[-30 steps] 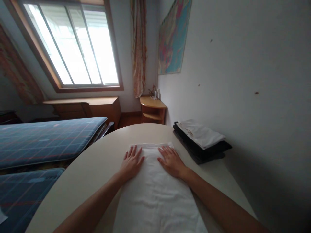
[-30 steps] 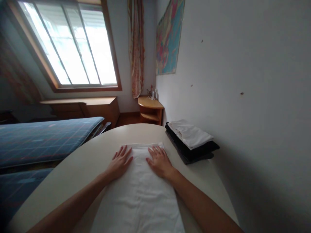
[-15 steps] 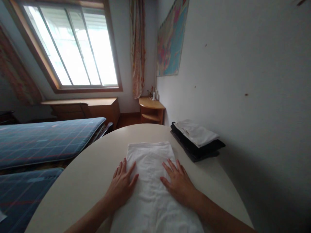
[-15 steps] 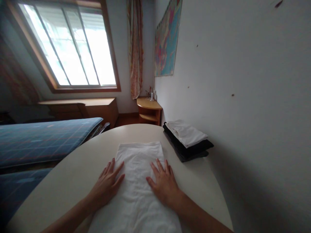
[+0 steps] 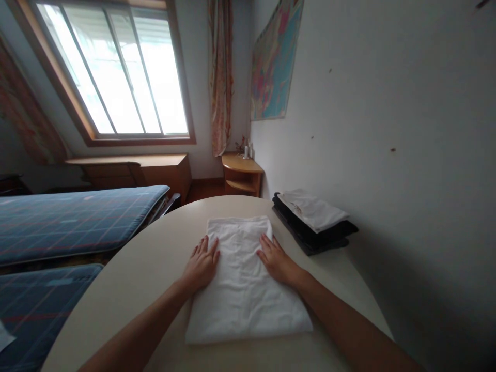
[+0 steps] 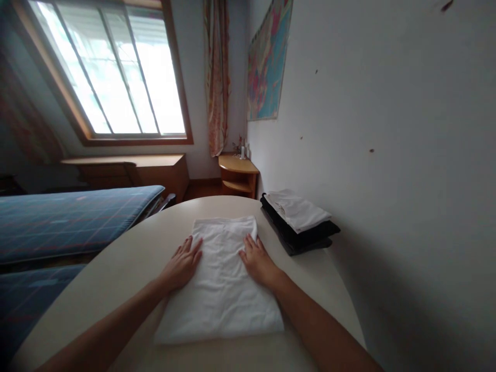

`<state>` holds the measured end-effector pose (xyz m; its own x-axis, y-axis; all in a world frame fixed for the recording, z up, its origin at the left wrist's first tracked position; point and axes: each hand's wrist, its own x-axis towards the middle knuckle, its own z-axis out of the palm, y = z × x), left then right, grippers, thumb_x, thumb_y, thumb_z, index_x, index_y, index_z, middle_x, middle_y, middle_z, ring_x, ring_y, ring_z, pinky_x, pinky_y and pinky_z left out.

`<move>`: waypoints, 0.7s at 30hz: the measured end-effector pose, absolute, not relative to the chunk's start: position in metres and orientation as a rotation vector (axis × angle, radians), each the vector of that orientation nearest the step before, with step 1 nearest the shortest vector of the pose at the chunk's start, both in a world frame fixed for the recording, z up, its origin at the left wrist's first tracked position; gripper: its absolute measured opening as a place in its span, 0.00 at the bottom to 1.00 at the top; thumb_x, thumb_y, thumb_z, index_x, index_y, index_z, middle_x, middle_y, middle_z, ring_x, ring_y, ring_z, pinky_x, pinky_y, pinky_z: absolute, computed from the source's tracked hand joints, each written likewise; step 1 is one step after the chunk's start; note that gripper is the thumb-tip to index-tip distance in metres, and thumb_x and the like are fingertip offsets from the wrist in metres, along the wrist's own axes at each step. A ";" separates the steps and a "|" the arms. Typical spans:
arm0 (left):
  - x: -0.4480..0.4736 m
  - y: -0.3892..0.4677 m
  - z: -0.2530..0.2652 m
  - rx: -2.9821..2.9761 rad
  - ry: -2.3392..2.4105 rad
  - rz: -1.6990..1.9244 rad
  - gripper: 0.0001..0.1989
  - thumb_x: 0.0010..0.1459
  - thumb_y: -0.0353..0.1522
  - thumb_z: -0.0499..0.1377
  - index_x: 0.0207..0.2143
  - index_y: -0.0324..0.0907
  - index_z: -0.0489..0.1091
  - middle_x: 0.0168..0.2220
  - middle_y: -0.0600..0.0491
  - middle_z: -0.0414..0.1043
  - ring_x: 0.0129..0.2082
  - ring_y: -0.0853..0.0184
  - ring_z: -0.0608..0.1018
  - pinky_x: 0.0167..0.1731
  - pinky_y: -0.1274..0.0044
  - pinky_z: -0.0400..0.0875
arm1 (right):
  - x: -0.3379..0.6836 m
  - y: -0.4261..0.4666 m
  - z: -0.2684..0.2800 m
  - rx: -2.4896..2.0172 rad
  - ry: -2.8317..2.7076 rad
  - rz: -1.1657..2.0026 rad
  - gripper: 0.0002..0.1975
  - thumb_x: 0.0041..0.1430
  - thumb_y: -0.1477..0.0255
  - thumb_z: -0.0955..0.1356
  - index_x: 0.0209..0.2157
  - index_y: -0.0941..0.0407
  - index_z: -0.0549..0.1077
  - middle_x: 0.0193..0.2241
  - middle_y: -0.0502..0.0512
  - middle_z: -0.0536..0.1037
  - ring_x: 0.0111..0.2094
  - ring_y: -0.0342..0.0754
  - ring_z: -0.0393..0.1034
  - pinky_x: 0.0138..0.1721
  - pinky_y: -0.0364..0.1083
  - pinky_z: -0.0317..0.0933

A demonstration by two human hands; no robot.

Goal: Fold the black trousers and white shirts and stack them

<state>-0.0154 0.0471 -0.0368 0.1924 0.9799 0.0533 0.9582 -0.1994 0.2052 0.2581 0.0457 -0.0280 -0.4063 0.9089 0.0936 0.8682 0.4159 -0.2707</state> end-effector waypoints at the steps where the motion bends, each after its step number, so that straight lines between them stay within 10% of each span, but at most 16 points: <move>1: -0.013 0.052 -0.034 2.312 1.924 0.257 0.28 0.71 0.39 0.40 0.69 0.40 0.51 0.71 0.37 0.40 0.70 0.51 0.47 0.65 0.58 0.50 | 0.258 0.052 -0.026 -1.596 -2.440 0.261 0.30 0.71 0.65 0.51 0.66 0.71 0.57 0.67 0.73 0.55 0.70 0.57 0.42 0.69 0.59 0.36; 8: 0.019 0.025 -0.019 2.498 1.866 0.376 0.28 0.67 0.35 0.46 0.67 0.37 0.55 0.71 0.39 0.40 0.71 0.50 0.46 0.66 0.57 0.47 | 0.231 0.030 -0.010 -1.708 -2.323 0.082 0.26 0.70 0.63 0.57 0.63 0.59 0.65 0.68 0.61 0.58 0.71 0.65 0.34 0.67 0.66 0.34; 13: 0.032 -0.035 -0.039 2.648 1.449 0.439 0.34 0.66 0.34 0.46 0.72 0.45 0.41 0.72 0.49 0.42 0.71 0.57 0.47 0.67 0.60 0.52 | 0.208 -0.031 -0.018 -1.390 -2.506 0.221 0.26 0.71 0.68 0.54 0.66 0.60 0.60 0.67 0.61 0.58 0.70 0.59 0.42 0.68 0.61 0.41; 21: -0.011 -0.065 -0.043 2.624 1.527 0.258 0.34 0.67 0.49 0.46 0.70 0.49 0.47 0.71 0.47 0.40 0.70 0.48 0.46 0.65 0.52 0.51 | 0.254 -0.066 -0.016 -1.526 -2.509 0.376 0.30 0.69 0.55 0.58 0.68 0.50 0.57 0.69 0.58 0.51 0.70 0.62 0.39 0.67 0.66 0.40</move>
<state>-0.0111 -0.0653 -0.0430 0.4845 0.8693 0.0978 0.8532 -0.4943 0.1663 0.2535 -0.0658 -0.0158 -0.4567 0.8893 0.0221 0.8437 0.4409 -0.3061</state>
